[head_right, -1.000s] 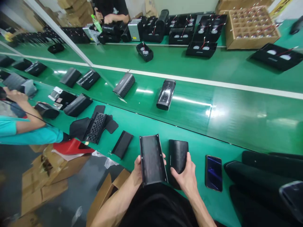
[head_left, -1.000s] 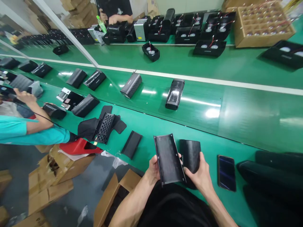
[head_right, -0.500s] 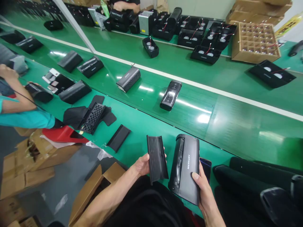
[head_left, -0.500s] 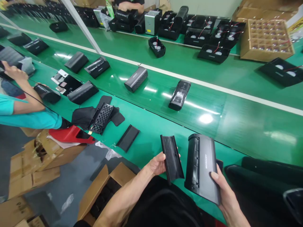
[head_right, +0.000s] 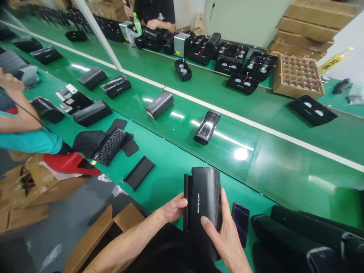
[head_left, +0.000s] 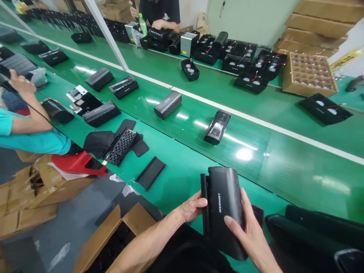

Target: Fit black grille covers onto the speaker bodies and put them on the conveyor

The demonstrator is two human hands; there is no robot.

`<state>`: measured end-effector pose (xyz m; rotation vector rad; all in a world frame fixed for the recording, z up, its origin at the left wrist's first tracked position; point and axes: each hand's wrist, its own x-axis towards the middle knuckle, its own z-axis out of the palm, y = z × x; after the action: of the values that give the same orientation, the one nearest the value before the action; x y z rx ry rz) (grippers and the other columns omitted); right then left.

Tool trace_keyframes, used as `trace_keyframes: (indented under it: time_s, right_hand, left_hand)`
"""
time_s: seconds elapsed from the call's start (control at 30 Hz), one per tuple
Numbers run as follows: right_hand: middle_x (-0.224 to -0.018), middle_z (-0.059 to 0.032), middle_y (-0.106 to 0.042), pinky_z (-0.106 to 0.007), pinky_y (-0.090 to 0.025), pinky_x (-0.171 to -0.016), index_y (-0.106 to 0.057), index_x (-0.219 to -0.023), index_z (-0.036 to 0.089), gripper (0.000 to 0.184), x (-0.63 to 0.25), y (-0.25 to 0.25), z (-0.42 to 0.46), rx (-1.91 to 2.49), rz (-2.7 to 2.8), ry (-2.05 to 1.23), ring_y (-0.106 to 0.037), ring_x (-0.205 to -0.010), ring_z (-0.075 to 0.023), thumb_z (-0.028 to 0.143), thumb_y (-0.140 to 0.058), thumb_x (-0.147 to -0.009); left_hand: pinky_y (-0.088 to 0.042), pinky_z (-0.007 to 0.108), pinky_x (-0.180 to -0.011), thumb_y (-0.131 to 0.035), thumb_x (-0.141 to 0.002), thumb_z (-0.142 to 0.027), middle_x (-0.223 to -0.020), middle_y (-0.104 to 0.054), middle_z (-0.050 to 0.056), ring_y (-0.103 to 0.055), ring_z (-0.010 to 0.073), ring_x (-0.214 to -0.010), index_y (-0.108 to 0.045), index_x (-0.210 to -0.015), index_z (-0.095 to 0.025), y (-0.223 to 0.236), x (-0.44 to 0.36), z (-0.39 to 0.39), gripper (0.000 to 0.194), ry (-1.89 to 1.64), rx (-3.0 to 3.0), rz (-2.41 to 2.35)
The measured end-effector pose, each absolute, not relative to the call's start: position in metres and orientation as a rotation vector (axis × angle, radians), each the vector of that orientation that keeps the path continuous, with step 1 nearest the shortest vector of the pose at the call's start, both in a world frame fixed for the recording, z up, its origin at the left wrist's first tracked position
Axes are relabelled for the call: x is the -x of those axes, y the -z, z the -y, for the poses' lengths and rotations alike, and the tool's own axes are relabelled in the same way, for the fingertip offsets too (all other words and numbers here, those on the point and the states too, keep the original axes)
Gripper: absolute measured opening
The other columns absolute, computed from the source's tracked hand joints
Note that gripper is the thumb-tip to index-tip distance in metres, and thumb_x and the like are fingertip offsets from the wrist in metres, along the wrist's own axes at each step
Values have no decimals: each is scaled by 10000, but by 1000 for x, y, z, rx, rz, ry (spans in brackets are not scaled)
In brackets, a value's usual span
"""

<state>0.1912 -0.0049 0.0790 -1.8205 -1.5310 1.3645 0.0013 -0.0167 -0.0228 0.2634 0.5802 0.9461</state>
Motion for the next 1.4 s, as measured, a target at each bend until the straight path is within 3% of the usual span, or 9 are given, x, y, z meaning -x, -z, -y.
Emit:
trace_keyframes:
  time_s: [0.2,0.47,0.73,0.83,0.93,1.0,1.07,1.23,1.4]
  right_hand:
    - [-1706,-141,-371,-577,-383,-1208,-134,-1716,261,966,-188,-72,2,1829,1673,-1294,-408,-1536,-364,560,-609,-930]
    - [-1701,-136,-381,-570,-401,-1200,-100,-1723,258,958,-190,-68,3,1857,1754,-1283,-384,-1546,-375,565,-579,-952]
    - [-1773,-137,-193,-601,-275,-1265,-34,-1724,256,1033,-204,-47,-11,1897,1701,-1444,-255,-1601,-367,629,-595,-941]
    - [-1767,-152,-206,-592,-252,-1276,-90,-1722,235,1068,-212,-49,-23,1844,1695,-1584,-274,-1595,-369,666,-628,-907]
    - [-1748,-147,-252,-599,-389,-1205,-199,-1698,284,1018,-213,-51,-8,1793,1562,-1567,-363,-1549,-393,654,-683,-882]
    - [-1755,-135,-197,-590,-464,-1143,-170,-1688,331,1050,-204,-48,18,1798,1418,-1430,-369,-1537,-404,630,-733,-854]
    - [-1750,-156,-138,-597,-454,-1141,-100,-1685,323,1165,-187,-40,44,1842,1310,-1274,-333,-1544,-421,619,-794,-797]
    - [-1546,-214,-410,-585,-437,-1124,-348,-1546,191,1043,-159,-21,54,1940,1183,-955,-465,-1403,-435,610,-835,-724]
    - [-1426,-165,-535,-517,-502,-1030,-443,-1485,216,942,-195,-23,44,1862,1145,-1098,-583,-1231,-382,620,-824,-723]
  left_hand:
    - [-539,319,-824,-881,-701,-573,-1203,-740,124,-720,266,-1006,-672,-1349,-212,32,-6,17,770,-931,-253,-617]
    - [-516,303,-772,-901,-673,-589,-1177,-745,125,-718,250,-962,-681,-1334,-214,39,-9,18,791,-897,-210,-653]
    - [-520,314,-766,-922,-667,-599,-1122,-768,141,-727,260,-922,-696,-1319,-181,39,-21,12,806,-902,-126,-572]
    - [-527,355,-816,-933,-655,-567,-1068,-778,145,-726,278,-918,-731,-1228,-150,35,-28,11,736,-967,-11,-625]
    - [-531,384,-857,-952,-636,-517,-1047,-774,131,-715,276,-924,-731,-1170,-148,28,-28,10,685,-1068,56,-708]
    - [-532,379,-846,-964,-625,-486,-1007,-766,102,-702,253,-891,-717,-1137,-158,24,-27,8,656,-1153,67,-786]
    - [-531,367,-832,-965,-624,-477,-969,-753,75,-687,229,-859,-698,-1115,-166,21,-27,4,640,-1216,70,-857]
    - [-541,396,-891,-968,-625,-474,-993,-738,60,-687,237,-917,-661,-1104,-185,21,-38,-1,638,-1270,13,-940]
    - [-517,486,-987,-959,-614,-548,-1206,-706,105,-670,316,-1097,-627,-1294,-226,22,-3,-5,822,-1084,-180,-950]
